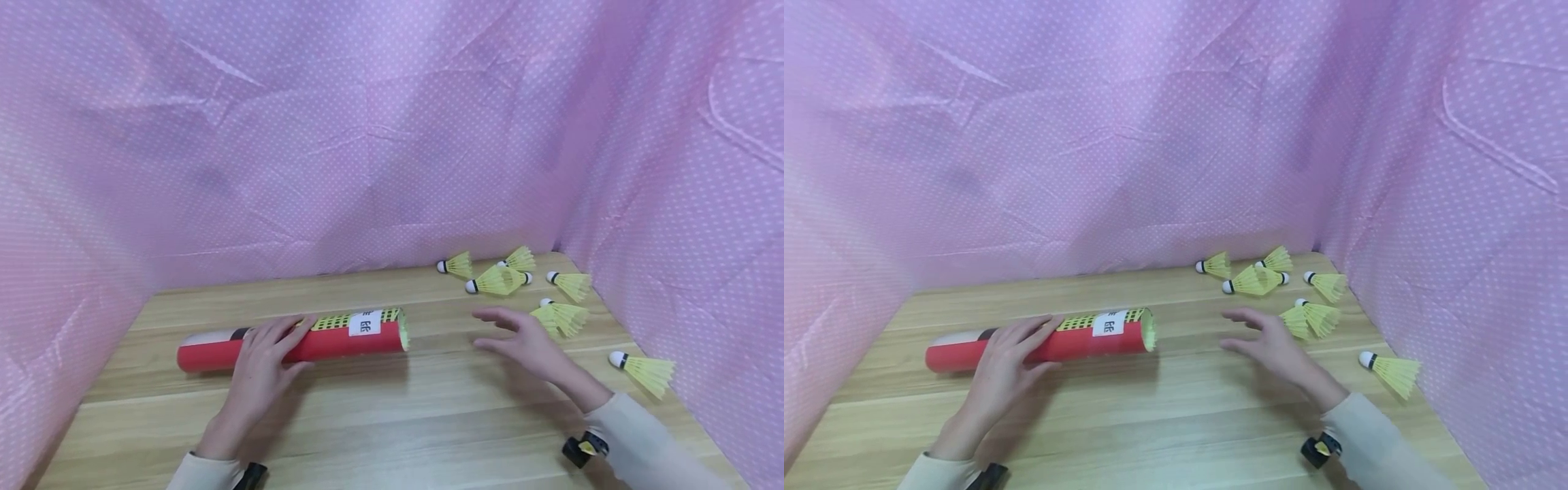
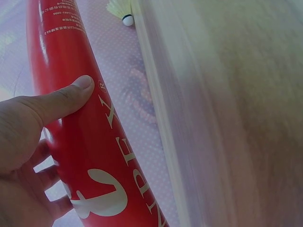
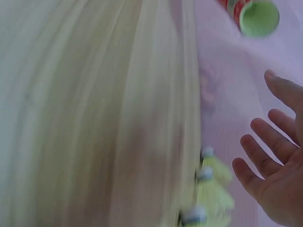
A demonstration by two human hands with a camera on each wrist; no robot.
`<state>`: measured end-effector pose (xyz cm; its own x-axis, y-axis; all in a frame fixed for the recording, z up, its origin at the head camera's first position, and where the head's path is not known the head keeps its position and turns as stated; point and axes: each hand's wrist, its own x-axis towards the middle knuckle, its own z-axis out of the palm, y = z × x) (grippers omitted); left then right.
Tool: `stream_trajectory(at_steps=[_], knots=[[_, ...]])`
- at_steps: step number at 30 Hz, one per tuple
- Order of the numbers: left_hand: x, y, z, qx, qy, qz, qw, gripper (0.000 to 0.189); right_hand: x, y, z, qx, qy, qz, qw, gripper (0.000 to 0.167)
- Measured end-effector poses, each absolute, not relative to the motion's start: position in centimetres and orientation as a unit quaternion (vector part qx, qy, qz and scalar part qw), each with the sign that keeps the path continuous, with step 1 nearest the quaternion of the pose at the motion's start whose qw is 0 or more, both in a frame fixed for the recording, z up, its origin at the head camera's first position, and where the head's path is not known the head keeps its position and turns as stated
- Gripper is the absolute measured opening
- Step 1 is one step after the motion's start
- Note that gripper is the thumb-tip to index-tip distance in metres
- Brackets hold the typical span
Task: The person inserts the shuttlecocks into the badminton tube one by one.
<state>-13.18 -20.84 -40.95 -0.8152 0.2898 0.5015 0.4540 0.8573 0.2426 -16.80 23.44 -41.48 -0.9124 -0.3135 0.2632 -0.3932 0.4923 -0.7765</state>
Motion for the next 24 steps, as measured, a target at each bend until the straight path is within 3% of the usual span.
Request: stream_trajectory(at_steps=[11,17,24], knots=[[-13.3,-21.0,-41.0,-0.201,-0.936,-0.18,0.227,0.094,-15.2,31.1,-41.5,0.127,-0.914,0.367,0.121,0.046],[-13.6,-21.0,-41.0,-0.211,-0.932,-0.178,0.234,0.093,-15.3,32.9,-42.9,0.165,-0.911,0.34,0.165,0.051],[-13.5,-20.8,-40.7,-0.205,-0.937,-0.179,0.219,0.094,-15.6,33.6,-43.5,0.178,-0.91,0.33,0.174,0.064]])
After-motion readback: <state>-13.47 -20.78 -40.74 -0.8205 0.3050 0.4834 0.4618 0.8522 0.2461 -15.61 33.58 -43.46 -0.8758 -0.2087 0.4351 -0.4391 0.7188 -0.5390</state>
